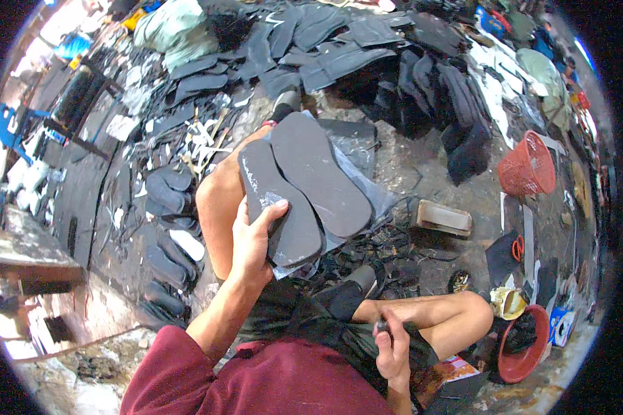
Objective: The person sits on the floor and uses a curved knife to trim and shape black rubber shoe soles. They repeatedly pick up soles, cut along the edges, and place the trimmed pieces aside.
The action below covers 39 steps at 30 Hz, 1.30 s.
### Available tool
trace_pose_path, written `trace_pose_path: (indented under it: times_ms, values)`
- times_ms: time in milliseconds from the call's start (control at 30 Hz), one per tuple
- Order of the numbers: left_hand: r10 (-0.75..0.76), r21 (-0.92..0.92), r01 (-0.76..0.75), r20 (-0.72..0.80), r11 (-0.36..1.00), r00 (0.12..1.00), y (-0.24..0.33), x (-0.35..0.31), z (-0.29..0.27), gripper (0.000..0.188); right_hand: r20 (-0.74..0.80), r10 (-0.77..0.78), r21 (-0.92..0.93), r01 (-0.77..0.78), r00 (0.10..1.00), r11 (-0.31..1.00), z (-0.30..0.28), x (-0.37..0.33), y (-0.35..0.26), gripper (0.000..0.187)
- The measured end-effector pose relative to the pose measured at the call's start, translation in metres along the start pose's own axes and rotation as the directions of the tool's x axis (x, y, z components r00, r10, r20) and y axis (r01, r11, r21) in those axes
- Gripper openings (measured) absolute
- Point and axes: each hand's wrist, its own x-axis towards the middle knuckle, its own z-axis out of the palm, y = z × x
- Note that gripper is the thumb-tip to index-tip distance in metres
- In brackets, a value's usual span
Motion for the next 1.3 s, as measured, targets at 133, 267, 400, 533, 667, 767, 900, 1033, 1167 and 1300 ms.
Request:
trace_pose_path:
  times_ms: [133,267,400,533,667,767,900,1033,1167,1300]
  values:
    - [-0.045,0.026,0.046,-0.015,0.999,0.999,0.003,-0.008,-0.006,0.052,0.068,0.154,-0.148,-0.143,0.986,0.979,-0.006,-0.032,0.011,0.033]
    - [-0.041,0.060,0.041,0.001,0.997,0.999,-0.001,-0.010,-0.009,0.055,0.102,0.176,-0.160,-0.158,0.979,0.974,-0.004,-0.030,0.009,0.031]
    - [-0.017,0.108,0.016,0.002,0.994,1.000,-0.009,-0.014,-0.012,0.061,0.025,0.012,-0.201,-0.007,1.000,0.980,0.030,0.006,0.009,0.032]
    - [-0.021,0.144,0.020,0.001,0.989,1.000,-0.016,-0.012,-0.019,0.066,-0.047,-0.054,-0.238,0.041,0.997,0.970,0.068,0.045,0.013,0.033]
    - [-0.011,0.297,0.012,-0.005,0.955,1.000,-0.013,-0.010,-0.029,0.073,0.032,-0.130,-0.202,0.134,0.991,0.970,0.080,0.078,0.031,0.029]
    - [-0.071,0.307,0.060,0.026,0.950,0.997,-0.011,-0.015,-0.039,0.079,0.206,0.237,0.406,-0.303,0.949,0.862,0.083,0.069,0.058,0.033]
    - [-0.090,0.260,0.068,0.073,0.963,0.993,-0.013,-0.015,-0.031,0.083,0.138,-0.049,0.014,0.047,0.989,0.999,0.126,0.065,0.174,0.053]
    - [-0.101,0.236,0.087,0.047,0.968,0.994,-0.011,-0.015,-0.033,0.083,0.052,-0.203,-0.155,0.208,0.978,0.966,0.149,0.118,0.123,0.054]
    - [-0.115,0.273,0.087,0.088,0.958,0.989,-0.016,-0.020,-0.033,0.079,-0.068,-0.139,0.003,0.140,0.988,0.990,0.165,0.218,0.025,0.047]
    - [-0.097,0.220,0.084,0.046,0.972,0.994,-0.018,-0.026,-0.026,0.074,0.123,0.035,0.373,-0.079,0.992,0.924,0.121,0.230,-0.027,0.048]
